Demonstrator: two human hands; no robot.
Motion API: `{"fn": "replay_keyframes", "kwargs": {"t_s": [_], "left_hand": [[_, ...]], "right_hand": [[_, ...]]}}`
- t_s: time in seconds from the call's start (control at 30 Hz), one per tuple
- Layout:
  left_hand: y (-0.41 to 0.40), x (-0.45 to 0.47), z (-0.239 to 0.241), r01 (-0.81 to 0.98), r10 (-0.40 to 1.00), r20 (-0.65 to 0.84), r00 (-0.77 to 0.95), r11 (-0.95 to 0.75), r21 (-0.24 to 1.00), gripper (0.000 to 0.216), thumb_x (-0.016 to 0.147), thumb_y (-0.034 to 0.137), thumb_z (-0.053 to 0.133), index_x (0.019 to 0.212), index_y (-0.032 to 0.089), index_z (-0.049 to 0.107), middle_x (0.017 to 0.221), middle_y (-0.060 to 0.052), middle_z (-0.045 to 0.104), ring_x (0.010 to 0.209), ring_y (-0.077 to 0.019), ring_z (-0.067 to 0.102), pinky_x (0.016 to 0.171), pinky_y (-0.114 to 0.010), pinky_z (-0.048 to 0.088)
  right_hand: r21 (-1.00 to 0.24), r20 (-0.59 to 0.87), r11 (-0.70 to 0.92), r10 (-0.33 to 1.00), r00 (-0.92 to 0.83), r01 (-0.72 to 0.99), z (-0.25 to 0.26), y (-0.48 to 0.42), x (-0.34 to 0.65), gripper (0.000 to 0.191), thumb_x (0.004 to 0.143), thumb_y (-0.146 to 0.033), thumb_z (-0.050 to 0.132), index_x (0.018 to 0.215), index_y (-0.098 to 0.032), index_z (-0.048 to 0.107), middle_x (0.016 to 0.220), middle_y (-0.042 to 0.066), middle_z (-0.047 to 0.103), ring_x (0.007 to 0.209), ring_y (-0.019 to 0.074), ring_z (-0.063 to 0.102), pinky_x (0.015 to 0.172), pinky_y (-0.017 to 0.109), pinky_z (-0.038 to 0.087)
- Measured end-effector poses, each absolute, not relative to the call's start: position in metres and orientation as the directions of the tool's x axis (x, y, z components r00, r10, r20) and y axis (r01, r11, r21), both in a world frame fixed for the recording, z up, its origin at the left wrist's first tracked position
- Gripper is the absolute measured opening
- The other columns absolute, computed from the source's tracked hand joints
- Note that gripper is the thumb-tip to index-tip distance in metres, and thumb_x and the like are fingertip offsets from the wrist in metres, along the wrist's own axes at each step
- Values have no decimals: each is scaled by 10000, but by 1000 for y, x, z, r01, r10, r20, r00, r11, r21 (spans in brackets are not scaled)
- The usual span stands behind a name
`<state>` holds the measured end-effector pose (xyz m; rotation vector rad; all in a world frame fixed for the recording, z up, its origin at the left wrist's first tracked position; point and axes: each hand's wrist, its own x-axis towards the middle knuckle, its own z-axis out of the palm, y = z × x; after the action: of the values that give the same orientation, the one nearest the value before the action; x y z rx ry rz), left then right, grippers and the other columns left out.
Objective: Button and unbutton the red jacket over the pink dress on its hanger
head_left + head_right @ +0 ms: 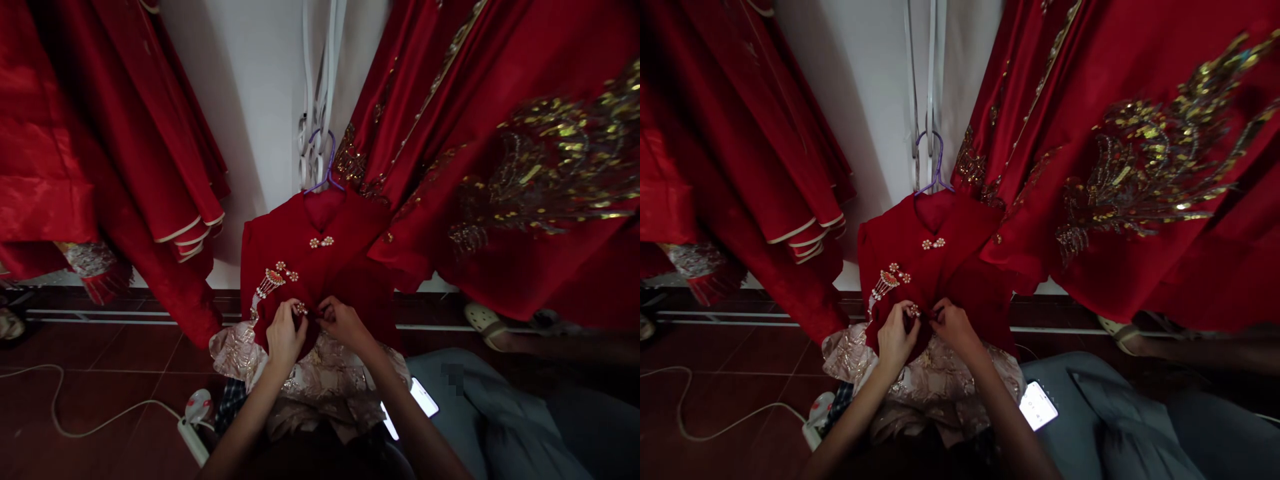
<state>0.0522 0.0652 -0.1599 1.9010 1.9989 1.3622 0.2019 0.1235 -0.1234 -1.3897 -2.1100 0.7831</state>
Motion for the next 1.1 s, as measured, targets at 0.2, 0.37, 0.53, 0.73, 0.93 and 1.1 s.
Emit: {"fn": "replay_keyframes", "kwargs": {"t_s": [0.2, 0.37, 0.53, 0.73, 0.93, 1.1], "left_hand": [[62, 50, -160, 677, 758, 599, -258, -301, 672, 236, 863, 285, 536, 1079, 194, 570, 813, -17, 562, 729, -117, 575, 672, -220, 472], [62, 49, -162, 620, 727, 632, -267, -372, 691, 165, 868, 277, 542, 987, 206, 631, 949, -55, 608, 823, -126, 607, 741, -236, 500], [63, 49, -164, 575, 709, 650, -272, -422, 701, 164, 857, 249, 561, 995, 198, 633, 930, -55, 636, 800, -128, 612, 750, -253, 512], [61, 49, -164, 563, 685, 677, -267, -459, 687, 159, 848, 231, 569, 984, 194, 643, 907, -54, 646, 769, -125, 614, 728, -253, 516], [60, 50, -163, 563, 691, 670, -273, -450, 693, 146, 845, 253, 574, 963, 196, 636, 863, -41, 639, 724, -116, 607, 715, -248, 518], [60, 50, -163, 555, 697, 660, -281, -443, 704, 163, 851, 273, 566, 975, 199, 642, 868, -44, 645, 734, -119, 615, 727, -249, 522]], "right_hand": [[-783, 64, 309, 903, -425, 540, -116, 121, 212, 283, 668, -217, 655, 936, -162, 584, 723, 12, 646, 674, 136, 621, 623, 237, 470], [-815, 42, 296, 888, -457, 499, -119, 123, 215, 288, 677, -112, 574, 960, -158, 599, 760, 24, 664, 712, 137, 641, 669, 245, 496], [-875, 10, 212, 907, -422, 435, -122, 123, 211, 153, 824, -228, 493, 935, -165, 578, 784, 42, 669, 616, 131, 643, 582, 258, 511], [-832, 72, 301, 892, -447, 466, -117, 119, 209, 240, 766, -371, 629, 878, -173, 555, 718, 18, 638, 640, 135, 620, 571, 247, 485], [-779, 152, 396, 871, -466, 486, -107, 115, 208, 283, 743, -446, 654, 794, -190, 544, 707, -5, 608, 650, 120, 560, 604, 238, 451], [-774, 192, 421, 868, -459, 472, -103, 113, 207, 256, 743, -420, 662, 769, -189, 553, 752, -3, 604, 653, 114, 559, 617, 237, 457]]}}
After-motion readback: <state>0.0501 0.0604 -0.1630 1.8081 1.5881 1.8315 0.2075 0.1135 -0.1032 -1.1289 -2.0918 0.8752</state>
